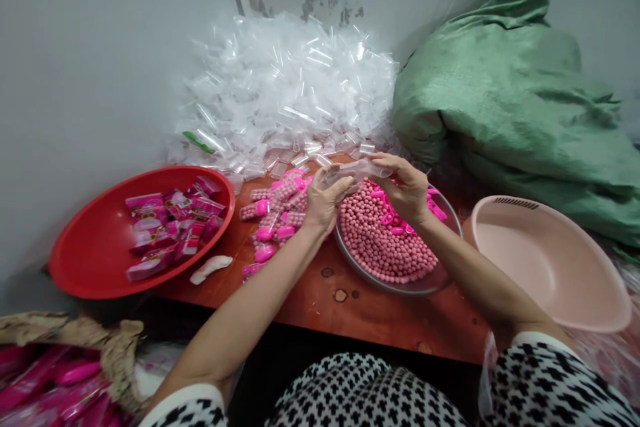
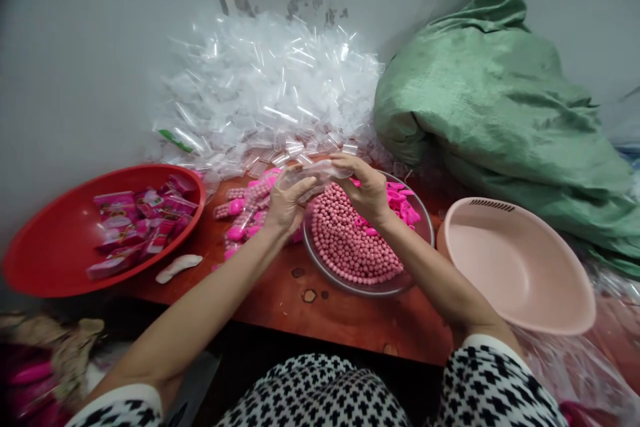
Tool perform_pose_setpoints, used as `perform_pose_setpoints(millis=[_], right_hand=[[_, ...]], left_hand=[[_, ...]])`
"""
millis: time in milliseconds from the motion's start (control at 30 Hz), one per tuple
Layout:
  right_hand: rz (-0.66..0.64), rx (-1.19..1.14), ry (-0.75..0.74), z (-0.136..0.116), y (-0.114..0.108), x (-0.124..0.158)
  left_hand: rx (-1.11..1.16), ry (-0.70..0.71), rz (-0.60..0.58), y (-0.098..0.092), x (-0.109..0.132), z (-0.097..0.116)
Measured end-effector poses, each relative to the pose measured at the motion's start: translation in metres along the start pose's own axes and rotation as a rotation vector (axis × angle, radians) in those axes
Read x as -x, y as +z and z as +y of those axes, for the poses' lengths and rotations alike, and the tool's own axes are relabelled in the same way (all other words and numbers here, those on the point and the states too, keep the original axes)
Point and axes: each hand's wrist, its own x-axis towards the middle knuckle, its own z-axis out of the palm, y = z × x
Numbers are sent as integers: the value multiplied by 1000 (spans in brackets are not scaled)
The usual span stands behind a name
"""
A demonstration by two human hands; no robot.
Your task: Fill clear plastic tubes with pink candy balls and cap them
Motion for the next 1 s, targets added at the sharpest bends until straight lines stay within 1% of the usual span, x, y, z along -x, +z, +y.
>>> perform_pose_setpoints(millis=[33,100,233,267,333,433,533,633,667,733,800,833,900,1000], right_hand=[[14,15,-42,0,-1,4],[-6,49,-136,2,-2,10],[-211,173,-333,4,-10,15],[-261,196,-352,5,-12,15],[-335,231,-346,5,-17,14],[-388,247,-309,4,-22,14],[-341,194,-252,-5,-24,12],[-226,90,-68,-19,-26,6],[-225,48,2,-23,-28,3],[-311,-11,106,-27,-30,-4],[-430,-34,158,-26,-31,-10],[-464,-42,176,-23,-30,-12],[-481,-82,224,-18,-29,-14],[-548,-210,338,-12,-27,-14]], left_hand=[[10,18,19,2,4,-1],[36,-22,33,7,10,-3],[112,-151,44,12,18,-3],[107,-161,47,12,19,-3],[69,-175,41,11,22,-2],[7,-184,26,10,24,0],[-41,-155,32,8,23,2],[-121,-65,54,4,18,1],[-156,-23,60,2,16,0],[-217,40,43,-3,13,0],[-245,47,-32,-7,12,1],[-253,43,-76,-8,11,2],[-284,69,-142,-10,12,5],[-420,117,-191,-10,13,13]])
